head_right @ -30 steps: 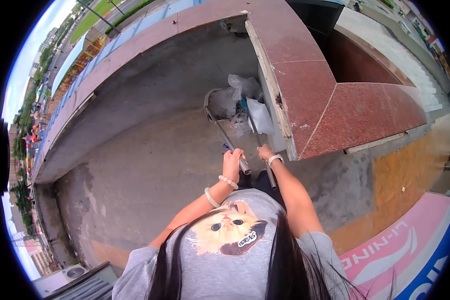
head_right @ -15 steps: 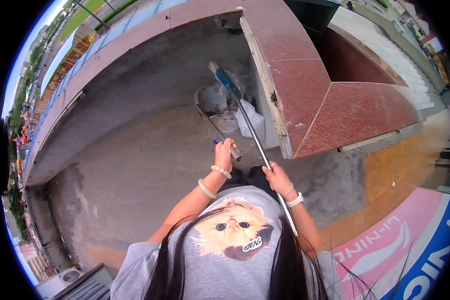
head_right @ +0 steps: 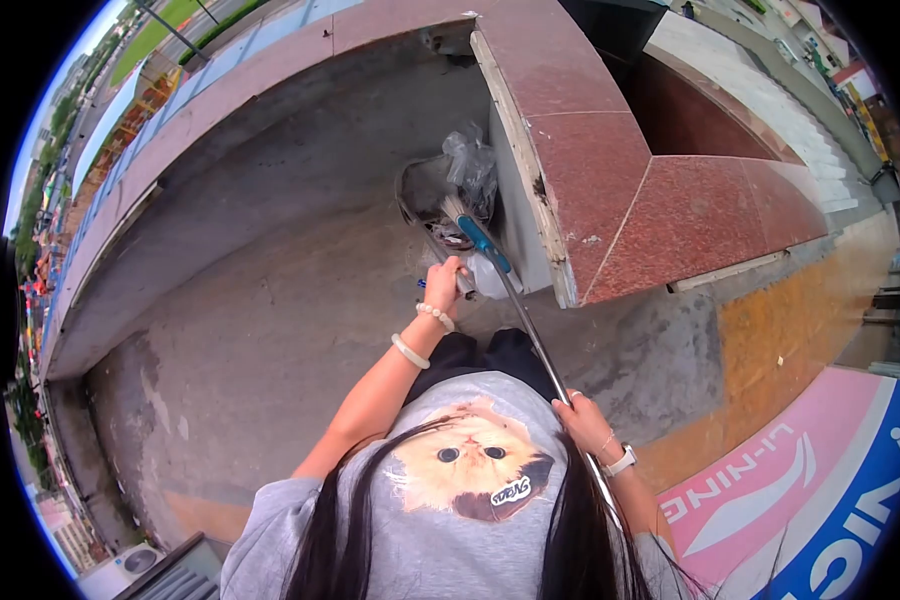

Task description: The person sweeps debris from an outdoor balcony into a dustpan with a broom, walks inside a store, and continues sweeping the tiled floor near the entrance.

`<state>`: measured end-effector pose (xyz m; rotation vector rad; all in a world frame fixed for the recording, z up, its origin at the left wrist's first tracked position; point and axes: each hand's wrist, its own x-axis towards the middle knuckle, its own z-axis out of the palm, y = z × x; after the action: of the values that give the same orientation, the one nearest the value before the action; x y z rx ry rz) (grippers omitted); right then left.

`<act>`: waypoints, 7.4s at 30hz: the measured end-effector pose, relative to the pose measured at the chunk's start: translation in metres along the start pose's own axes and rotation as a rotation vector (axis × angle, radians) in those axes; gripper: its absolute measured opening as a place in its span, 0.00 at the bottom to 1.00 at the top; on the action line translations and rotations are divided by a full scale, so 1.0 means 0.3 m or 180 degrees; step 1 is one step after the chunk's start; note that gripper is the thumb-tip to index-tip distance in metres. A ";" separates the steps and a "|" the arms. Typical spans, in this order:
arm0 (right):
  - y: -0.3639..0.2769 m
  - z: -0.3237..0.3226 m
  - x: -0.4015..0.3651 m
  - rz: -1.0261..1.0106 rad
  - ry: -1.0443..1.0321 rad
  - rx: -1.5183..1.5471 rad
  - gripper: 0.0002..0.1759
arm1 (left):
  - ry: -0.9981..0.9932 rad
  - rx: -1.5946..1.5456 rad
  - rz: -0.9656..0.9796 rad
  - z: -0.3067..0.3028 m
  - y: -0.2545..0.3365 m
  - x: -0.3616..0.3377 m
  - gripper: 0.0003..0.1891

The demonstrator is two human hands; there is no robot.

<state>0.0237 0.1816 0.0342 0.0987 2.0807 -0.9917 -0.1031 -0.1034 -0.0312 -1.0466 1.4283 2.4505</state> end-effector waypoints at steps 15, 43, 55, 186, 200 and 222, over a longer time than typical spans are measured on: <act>-0.261 0.033 0.280 -0.0724 0.0470 0.0565 0.14 | 0.0062 -0.1296 0.0271 -0.216 0.157 -0.350 0.09; -0.342 0.006 0.458 -0.0213 -0.0842 0.0878 0.13 | -0.0039 -0.2150 0.0252 -0.330 0.168 -0.388 0.10; -0.228 0.147 0.945 -0.0123 -0.0152 -0.0057 0.14 | 0.0279 -0.2142 0.0271 -0.429 0.112 -0.394 0.10; -0.167 0.821 0.678 0.0316 0.0824 -0.1763 0.14 | 0.0283 -0.2541 -0.2415 -1.060 0.001 0.531 0.09; -0.317 0.750 0.317 0.0293 -0.0668 0.0177 0.15 | -0.0613 -0.1658 -0.2328 -1.144 0.277 -0.062 0.13; -0.289 0.647 0.232 -0.0512 0.1196 0.0760 0.07 | -0.1162 -0.0563 -0.0192 -0.697 0.303 -0.351 0.08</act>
<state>0.0677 -0.0276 -0.0316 0.2603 2.3244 -1.4068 0.0433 -0.2969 0.0330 -0.6103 1.0695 2.5883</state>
